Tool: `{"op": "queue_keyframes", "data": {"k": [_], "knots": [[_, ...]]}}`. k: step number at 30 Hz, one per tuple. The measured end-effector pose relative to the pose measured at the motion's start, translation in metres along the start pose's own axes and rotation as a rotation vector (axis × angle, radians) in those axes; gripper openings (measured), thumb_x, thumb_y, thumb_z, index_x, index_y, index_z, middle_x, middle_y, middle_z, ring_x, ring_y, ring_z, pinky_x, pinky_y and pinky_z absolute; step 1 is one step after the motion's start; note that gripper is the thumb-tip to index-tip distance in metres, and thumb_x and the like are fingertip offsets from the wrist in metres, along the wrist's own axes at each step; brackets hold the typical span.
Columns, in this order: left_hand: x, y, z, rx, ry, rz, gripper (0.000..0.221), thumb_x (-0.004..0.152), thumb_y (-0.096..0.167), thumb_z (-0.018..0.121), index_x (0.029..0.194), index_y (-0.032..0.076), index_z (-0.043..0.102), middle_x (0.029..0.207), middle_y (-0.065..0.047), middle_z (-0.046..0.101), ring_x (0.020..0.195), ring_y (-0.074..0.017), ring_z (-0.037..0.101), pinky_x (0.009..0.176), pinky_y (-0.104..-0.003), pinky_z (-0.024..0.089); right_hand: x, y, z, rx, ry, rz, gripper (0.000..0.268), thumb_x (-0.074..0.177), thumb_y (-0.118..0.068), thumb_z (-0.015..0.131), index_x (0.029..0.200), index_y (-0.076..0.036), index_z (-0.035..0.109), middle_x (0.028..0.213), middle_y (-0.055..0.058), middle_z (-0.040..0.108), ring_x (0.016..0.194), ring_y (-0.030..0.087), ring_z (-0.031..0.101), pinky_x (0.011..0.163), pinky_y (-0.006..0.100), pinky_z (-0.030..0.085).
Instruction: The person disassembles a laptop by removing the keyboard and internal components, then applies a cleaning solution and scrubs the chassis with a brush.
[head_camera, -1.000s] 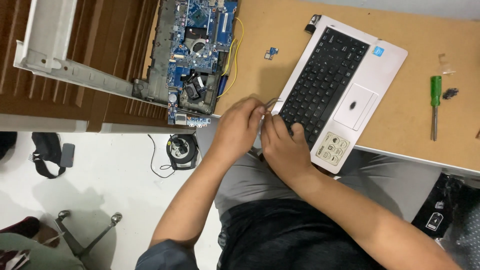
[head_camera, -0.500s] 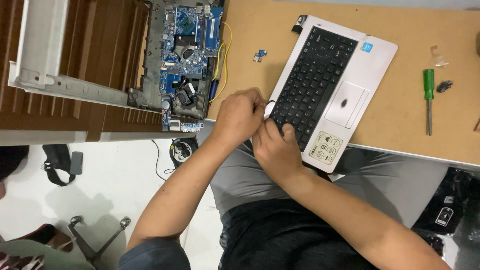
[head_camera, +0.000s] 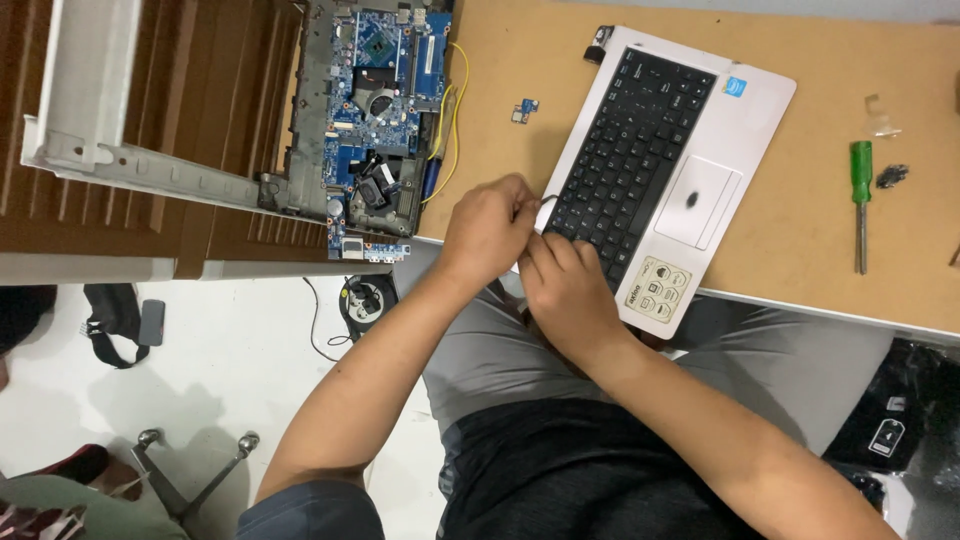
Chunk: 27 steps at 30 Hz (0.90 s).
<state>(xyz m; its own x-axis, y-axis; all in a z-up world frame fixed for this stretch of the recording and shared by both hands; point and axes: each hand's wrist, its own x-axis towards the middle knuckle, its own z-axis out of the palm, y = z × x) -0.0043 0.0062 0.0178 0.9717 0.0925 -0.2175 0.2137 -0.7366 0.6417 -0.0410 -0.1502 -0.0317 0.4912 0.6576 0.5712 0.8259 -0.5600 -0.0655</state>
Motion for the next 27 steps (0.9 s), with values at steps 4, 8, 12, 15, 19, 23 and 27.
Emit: {"op": "queue_keyframes", "data": {"k": [4,8,12,15,19,23,27], "knots": [[0.001,-0.003,0.004,-0.029,0.000,-0.006,0.023,0.093,0.025,0.061,0.100,0.006,0.072,0.085,-0.021,0.073,0.097,-0.0456,0.071,0.084,-0.056,0.057,0.004,0.026,-0.053,0.272,-0.227,0.080,0.025,0.101,-0.009,0.056,0.122,-0.005,0.068,0.126,0.017,0.067,0.123,0.035,0.061,0.091,0.047,0.046],[-0.004,-0.002,0.007,0.011,-0.015,-0.038,0.020,0.095,0.026,0.056,0.097,0.009,0.067,0.089,-0.015,0.073,0.092,-0.0409,0.069,0.076,-0.054,0.052,-0.007,0.074,-0.090,0.155,-0.281,0.602,0.050,0.102,-0.025,0.063,0.145,-0.001,0.055,0.155,0.023,0.043,0.147,0.041,0.033,0.112,0.064,0.022],[-0.005,0.001,0.009,-0.001,0.009,-0.011,0.012,0.096,0.023,0.054,0.090,0.016,0.061,0.086,-0.003,0.073,0.085,-0.0331,0.067,0.068,-0.048,0.047,-0.025,0.095,-0.077,0.055,-0.314,0.676,0.066,0.112,-0.043,0.030,0.161,0.000,0.040,0.168,0.025,0.024,0.153,0.050,0.014,0.118,0.070,0.013],[-0.011,0.008,0.004,-0.057,0.057,0.029,0.017,0.097,0.023,0.059,0.090,0.012,0.070,0.063,-0.006,0.065,0.072,-0.0321,0.071,0.070,-0.044,0.056,-0.030,0.101,-0.073,0.133,-0.303,0.696,0.059,0.112,-0.031,0.042,0.160,0.004,0.043,0.169,0.031,0.023,0.154,0.051,0.009,0.118,0.066,0.003],[-0.016,-0.002,0.017,-0.035,0.096,0.102,0.016,0.099,0.024,0.059,0.091,0.012,0.068,0.058,-0.009,0.062,0.068,-0.0360,0.069,0.066,-0.046,0.054,-0.026,0.100,-0.073,0.161,-0.344,0.731,0.059,0.112,-0.030,0.040,0.162,0.000,0.039,0.169,0.030,0.022,0.154,0.051,0.006,0.118,0.066,-0.002],[-0.018,-0.010,0.026,0.074,0.176,0.190,0.016,0.099,0.027,0.060,0.092,0.014,0.065,0.056,-0.009,0.060,0.068,-0.0373,0.068,0.065,-0.048,0.055,-0.025,0.100,-0.072,0.174,-0.369,0.773,0.058,0.110,-0.028,0.042,0.163,-0.002,0.037,0.171,0.028,0.020,0.155,0.049,0.002,0.117,0.066,-0.008],[-0.019,-0.010,0.027,0.156,0.211,0.244,0.017,0.100,0.026,0.060,0.088,0.015,0.065,0.055,-0.006,0.060,0.063,-0.0313,0.069,0.061,-0.042,0.056,-0.025,0.101,-0.071,0.175,-0.373,0.788,0.059,0.109,-0.026,0.044,0.163,-0.004,0.037,0.171,0.027,0.019,0.155,0.048,0.001,0.117,0.067,-0.007]]}}
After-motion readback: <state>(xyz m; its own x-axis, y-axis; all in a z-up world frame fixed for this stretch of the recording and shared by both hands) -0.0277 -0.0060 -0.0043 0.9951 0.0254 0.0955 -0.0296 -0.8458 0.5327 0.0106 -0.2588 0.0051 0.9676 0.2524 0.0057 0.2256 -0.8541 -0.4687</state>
